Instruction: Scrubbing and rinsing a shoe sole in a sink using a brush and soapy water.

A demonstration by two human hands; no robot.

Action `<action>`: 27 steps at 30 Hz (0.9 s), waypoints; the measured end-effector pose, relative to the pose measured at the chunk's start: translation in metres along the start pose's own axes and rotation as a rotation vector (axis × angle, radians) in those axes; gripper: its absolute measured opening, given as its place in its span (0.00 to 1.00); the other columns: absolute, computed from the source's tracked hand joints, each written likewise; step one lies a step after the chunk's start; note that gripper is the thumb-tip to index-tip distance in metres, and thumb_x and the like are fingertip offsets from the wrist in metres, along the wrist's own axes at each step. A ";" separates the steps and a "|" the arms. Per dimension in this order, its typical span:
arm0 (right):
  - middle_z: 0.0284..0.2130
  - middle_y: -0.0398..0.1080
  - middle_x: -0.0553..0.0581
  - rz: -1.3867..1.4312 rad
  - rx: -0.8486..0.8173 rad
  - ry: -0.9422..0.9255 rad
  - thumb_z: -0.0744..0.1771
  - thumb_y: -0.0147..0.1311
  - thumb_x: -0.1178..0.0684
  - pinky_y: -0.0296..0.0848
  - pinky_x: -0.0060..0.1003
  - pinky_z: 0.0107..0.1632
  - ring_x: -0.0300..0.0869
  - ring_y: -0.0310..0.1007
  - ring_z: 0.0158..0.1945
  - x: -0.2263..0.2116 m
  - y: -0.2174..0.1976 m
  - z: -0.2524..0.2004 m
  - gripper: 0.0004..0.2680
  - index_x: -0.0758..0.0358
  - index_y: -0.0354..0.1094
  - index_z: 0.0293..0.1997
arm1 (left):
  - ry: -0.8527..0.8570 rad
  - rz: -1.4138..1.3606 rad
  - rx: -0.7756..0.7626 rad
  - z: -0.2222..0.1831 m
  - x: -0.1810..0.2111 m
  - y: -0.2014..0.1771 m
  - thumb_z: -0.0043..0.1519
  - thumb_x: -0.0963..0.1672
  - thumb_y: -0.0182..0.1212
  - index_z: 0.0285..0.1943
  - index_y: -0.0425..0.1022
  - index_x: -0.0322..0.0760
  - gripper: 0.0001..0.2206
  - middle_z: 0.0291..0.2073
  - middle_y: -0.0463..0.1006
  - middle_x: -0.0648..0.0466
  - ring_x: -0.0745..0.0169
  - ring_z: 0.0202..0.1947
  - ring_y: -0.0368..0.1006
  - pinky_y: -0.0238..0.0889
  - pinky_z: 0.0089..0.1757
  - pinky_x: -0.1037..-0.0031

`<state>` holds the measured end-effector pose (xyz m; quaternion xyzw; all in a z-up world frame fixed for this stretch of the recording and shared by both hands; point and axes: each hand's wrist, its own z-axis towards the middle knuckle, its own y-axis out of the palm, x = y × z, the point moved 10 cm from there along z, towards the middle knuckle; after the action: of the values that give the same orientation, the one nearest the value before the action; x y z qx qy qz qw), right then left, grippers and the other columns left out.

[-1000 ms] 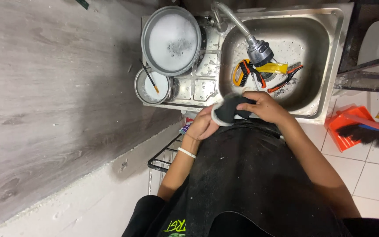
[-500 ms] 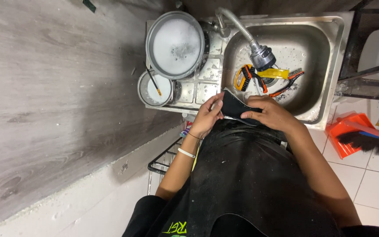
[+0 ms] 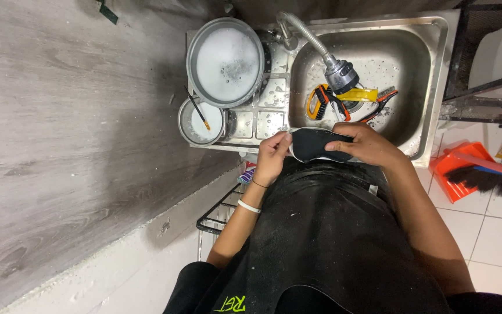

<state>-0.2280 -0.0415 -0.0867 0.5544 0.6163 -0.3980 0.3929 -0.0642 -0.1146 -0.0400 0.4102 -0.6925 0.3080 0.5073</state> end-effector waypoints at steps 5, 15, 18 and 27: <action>0.41 0.68 0.67 0.074 0.033 0.075 0.59 0.59 0.52 0.58 0.49 0.53 0.53 0.64 0.49 -0.043 0.000 -0.008 0.16 0.71 0.67 0.45 | -0.270 -0.571 0.076 -0.011 -0.012 0.007 0.59 0.40 0.53 0.39 0.72 0.28 0.07 0.24 0.70 0.56 0.71 0.28 0.68 0.64 0.36 0.81; 0.26 0.71 0.57 0.110 0.007 -0.032 0.60 0.60 0.53 0.65 0.35 0.36 0.39 0.64 0.27 0.011 0.013 0.025 0.07 0.63 0.72 0.34 | -0.201 -1.086 -0.433 -0.031 -0.004 0.041 0.59 0.42 0.49 0.45 0.73 0.32 0.10 0.44 0.73 0.43 0.54 0.48 0.68 0.58 0.52 0.60; 0.23 0.70 0.61 0.111 0.041 -0.046 0.61 0.58 0.53 0.65 0.40 0.34 0.42 0.63 0.26 -0.052 0.006 0.016 0.07 0.67 0.70 0.33 | -0.137 -0.898 -0.259 -0.008 0.009 0.017 0.62 0.48 0.45 0.47 0.72 0.37 0.14 0.45 0.72 0.45 0.49 0.48 0.68 0.58 0.48 0.46; 0.18 0.64 0.60 -0.036 0.203 -0.035 0.62 0.57 0.50 0.58 0.34 0.28 0.41 0.61 0.22 -0.061 -0.002 0.015 0.09 0.64 0.66 0.29 | -0.037 -0.125 0.119 0.017 -0.058 -0.039 0.56 0.43 0.61 0.50 0.69 0.34 0.15 0.37 0.75 0.50 0.64 0.38 0.72 0.69 0.38 0.75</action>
<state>-0.2244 -0.0784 -0.0359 0.5731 0.5757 -0.4751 0.3382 -0.0288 -0.1326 -0.1005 0.4879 -0.6552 0.3086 0.4873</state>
